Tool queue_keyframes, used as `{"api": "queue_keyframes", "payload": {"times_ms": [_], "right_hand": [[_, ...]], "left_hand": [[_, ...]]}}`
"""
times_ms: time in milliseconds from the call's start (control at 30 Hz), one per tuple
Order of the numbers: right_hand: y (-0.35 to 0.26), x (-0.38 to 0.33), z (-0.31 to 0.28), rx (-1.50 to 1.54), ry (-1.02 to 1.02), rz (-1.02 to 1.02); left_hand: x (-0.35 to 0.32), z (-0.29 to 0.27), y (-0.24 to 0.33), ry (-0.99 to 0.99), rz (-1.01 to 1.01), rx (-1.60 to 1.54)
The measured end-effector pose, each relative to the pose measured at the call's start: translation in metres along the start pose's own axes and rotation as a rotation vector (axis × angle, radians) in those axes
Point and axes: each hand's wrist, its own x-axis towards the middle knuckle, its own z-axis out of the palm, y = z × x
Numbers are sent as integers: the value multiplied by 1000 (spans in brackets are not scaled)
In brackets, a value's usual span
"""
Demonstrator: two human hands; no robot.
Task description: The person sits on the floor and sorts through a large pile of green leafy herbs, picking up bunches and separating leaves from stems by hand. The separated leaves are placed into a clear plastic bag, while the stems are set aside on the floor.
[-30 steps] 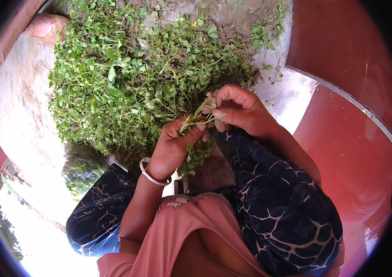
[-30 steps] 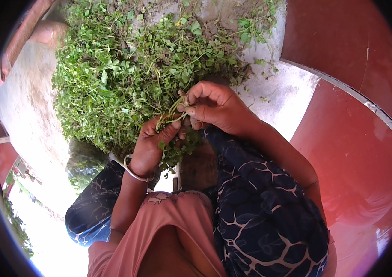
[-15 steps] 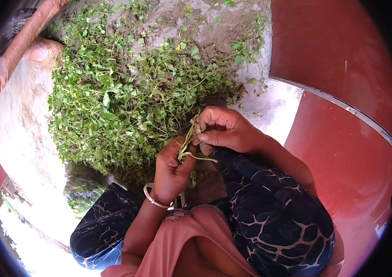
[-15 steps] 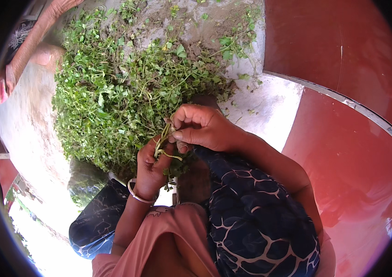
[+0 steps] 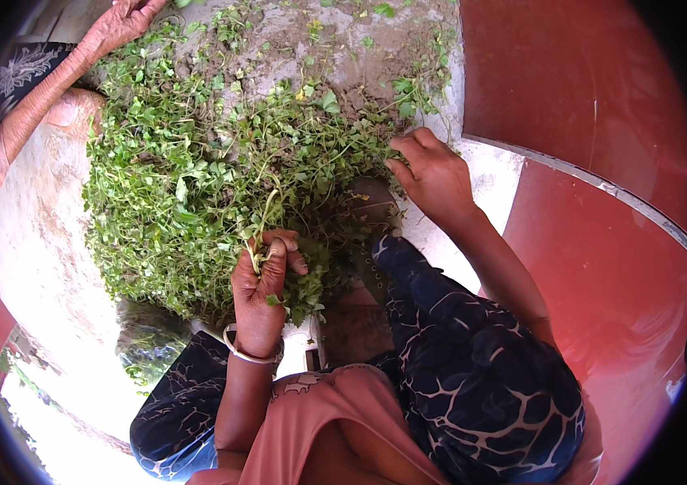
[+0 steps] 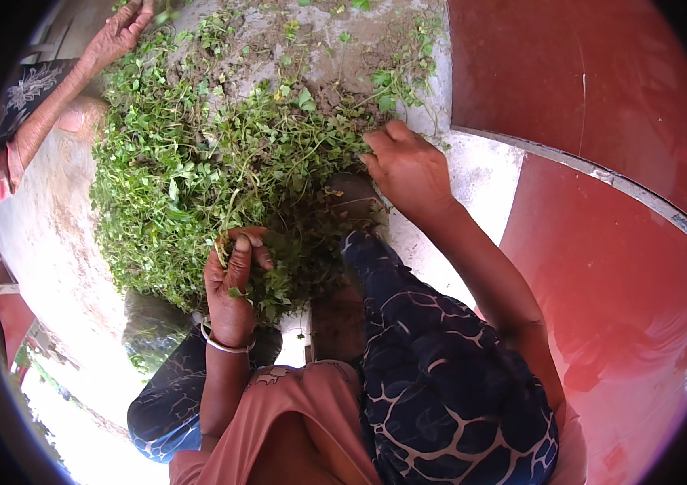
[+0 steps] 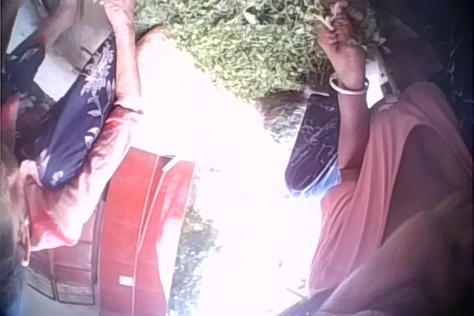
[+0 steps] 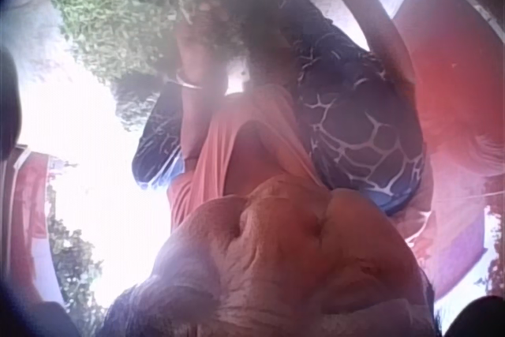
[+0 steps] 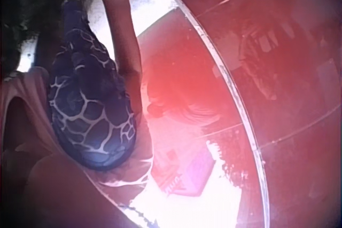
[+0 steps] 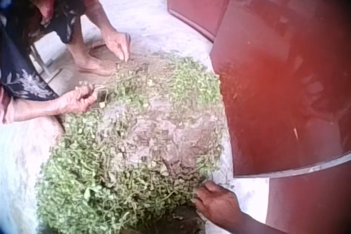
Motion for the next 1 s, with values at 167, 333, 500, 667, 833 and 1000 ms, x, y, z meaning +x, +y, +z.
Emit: {"api": "queue_keyframes", "payload": {"times_ms": [167,333,500,667,833,1000], "right_hand": [[7,3,21,-75,-34,-37],[-10,0,-21,796,-367,222],[-37,-3,-42,933,-519,98],[-66,-11,-36,990,-673,-135],[-68,-17,-29,922,-773,-246],[-69,-14,-30,839,-649,-397]], "left_hand": [[2,2,3,-40,-43,-14],[3,4,-9,24,-161,-334],[2,4,-14,27,-429,-491],[1,9,-9,-32,-599,-634],[0,3,-13,-107,-611,-514],[1,6,-19,-25,-598,-581]]}}
